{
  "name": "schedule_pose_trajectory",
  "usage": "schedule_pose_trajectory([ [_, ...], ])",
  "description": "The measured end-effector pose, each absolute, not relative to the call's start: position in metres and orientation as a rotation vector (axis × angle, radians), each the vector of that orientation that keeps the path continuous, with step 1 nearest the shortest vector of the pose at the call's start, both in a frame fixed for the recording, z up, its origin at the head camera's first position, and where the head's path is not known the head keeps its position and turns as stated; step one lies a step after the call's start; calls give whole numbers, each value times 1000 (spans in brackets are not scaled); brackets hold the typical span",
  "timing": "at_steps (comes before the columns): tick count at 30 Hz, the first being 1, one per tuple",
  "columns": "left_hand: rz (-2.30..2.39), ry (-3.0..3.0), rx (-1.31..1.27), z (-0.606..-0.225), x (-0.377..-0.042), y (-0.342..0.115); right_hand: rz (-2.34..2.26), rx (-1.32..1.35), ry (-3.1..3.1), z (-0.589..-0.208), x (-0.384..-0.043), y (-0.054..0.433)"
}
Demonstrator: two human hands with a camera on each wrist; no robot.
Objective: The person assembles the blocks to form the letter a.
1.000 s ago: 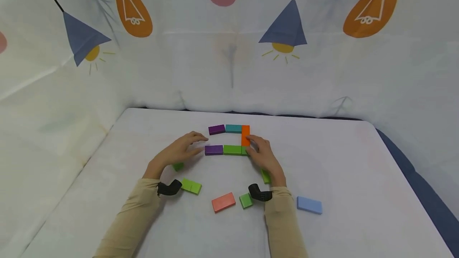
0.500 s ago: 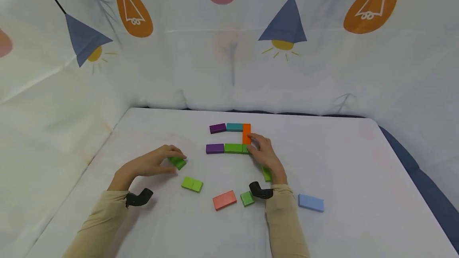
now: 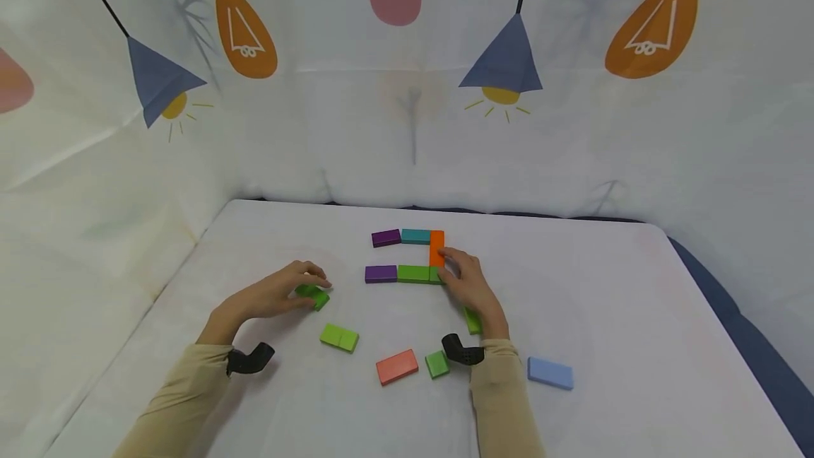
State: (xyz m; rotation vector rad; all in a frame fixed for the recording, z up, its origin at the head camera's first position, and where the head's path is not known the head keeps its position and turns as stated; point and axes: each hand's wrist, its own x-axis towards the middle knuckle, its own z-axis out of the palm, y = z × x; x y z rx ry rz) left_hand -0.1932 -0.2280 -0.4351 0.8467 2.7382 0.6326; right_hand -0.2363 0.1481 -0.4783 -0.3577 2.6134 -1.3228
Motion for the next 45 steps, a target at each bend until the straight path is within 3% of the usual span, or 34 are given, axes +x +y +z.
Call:
schedule_pose_trajectory([
  [45,736,2898,500,-449,-209,-180,-1282,-379,2636,-475,-235,146],
])
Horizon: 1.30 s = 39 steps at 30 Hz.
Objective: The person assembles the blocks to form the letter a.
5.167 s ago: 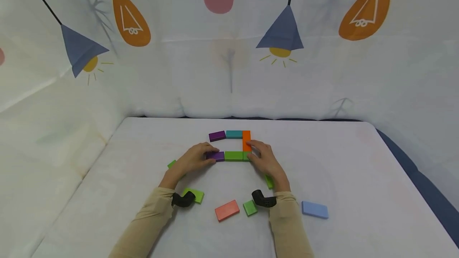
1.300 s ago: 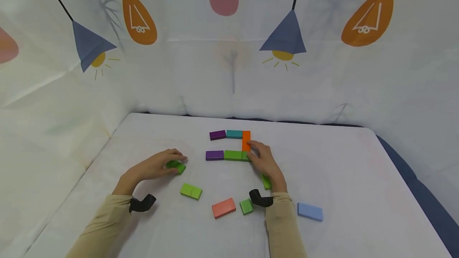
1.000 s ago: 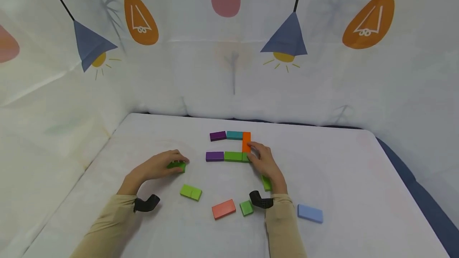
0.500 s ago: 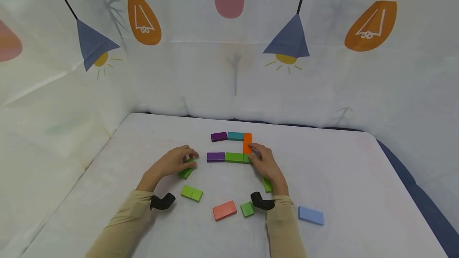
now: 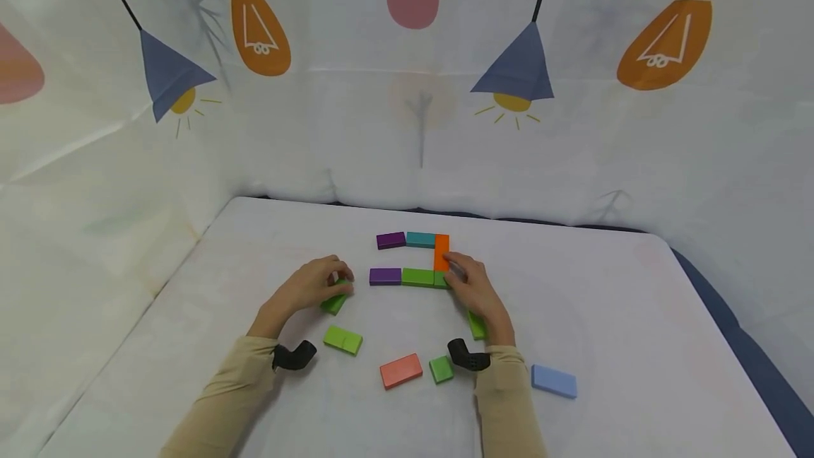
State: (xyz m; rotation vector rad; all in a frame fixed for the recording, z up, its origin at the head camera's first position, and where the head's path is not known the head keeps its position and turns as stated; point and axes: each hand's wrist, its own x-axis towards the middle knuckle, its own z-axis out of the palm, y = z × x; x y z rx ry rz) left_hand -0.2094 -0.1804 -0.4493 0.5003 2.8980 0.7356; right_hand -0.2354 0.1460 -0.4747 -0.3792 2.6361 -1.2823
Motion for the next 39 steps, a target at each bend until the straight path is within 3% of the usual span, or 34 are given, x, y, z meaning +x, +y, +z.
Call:
schedule_pose_trajectory([
  [8,765,2905,463,-452,-211,-179,-1273,-394,2642,-475,-235,148],
  [19,852,2627,655,-441,-216,-202,-1312,-419,2636,-473,-237,149],
  [39,926,2565,629,-448,-213,-206,-1289,-389,2651,-477,-232,149],
])
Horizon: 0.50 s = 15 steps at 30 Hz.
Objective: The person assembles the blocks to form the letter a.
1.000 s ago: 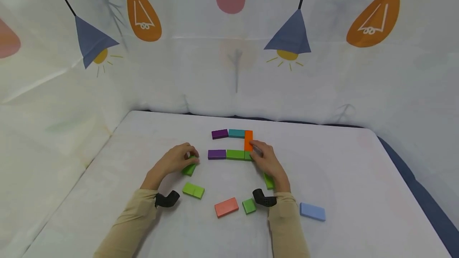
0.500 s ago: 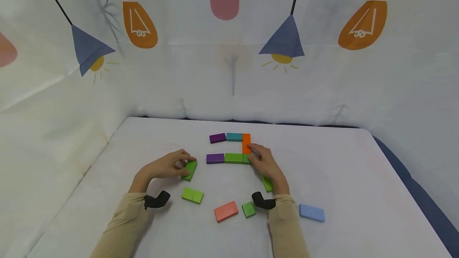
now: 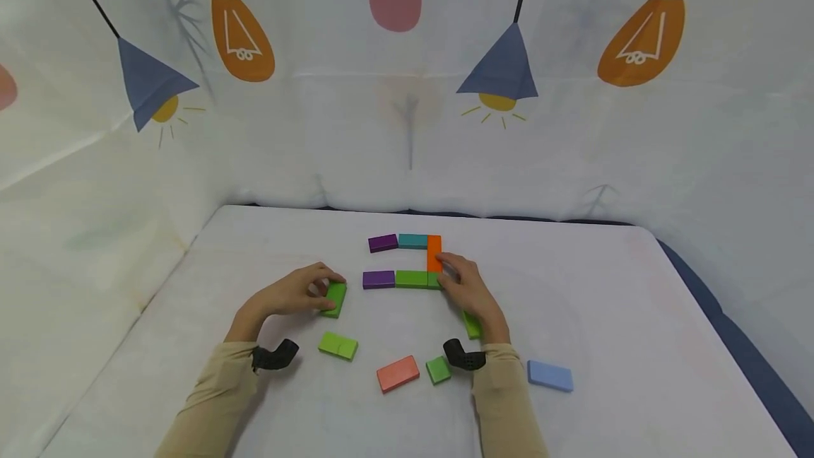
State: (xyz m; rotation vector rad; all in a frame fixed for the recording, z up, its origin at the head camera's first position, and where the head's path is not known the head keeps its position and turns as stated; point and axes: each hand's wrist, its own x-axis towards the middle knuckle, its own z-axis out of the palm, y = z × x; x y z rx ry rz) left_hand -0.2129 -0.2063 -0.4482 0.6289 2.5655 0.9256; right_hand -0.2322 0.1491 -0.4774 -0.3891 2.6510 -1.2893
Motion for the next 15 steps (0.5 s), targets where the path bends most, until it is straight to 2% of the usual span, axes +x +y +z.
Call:
schedule_pose_trajectory([
  [15,1033,2597,677,-454,-214,-203,-1301,-418,2655,-475,-231,149],
])
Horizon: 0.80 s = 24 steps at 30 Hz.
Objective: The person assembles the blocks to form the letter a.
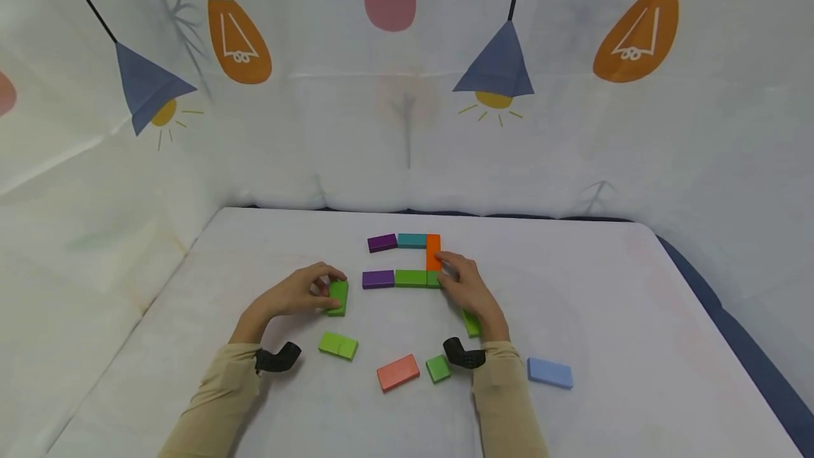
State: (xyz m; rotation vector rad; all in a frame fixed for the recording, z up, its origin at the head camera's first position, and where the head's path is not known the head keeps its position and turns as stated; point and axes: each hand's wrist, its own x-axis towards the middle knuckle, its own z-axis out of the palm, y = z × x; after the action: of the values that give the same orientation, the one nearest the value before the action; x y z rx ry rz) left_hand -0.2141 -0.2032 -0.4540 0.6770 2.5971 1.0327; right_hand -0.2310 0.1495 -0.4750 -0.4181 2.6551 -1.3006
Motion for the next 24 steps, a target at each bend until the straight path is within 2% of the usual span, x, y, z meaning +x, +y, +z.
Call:
schedule_pose_trajectory([
  [24,1048,2620,663,-470,-219,-193,-1293,-412,2650,-476,-231,151],
])
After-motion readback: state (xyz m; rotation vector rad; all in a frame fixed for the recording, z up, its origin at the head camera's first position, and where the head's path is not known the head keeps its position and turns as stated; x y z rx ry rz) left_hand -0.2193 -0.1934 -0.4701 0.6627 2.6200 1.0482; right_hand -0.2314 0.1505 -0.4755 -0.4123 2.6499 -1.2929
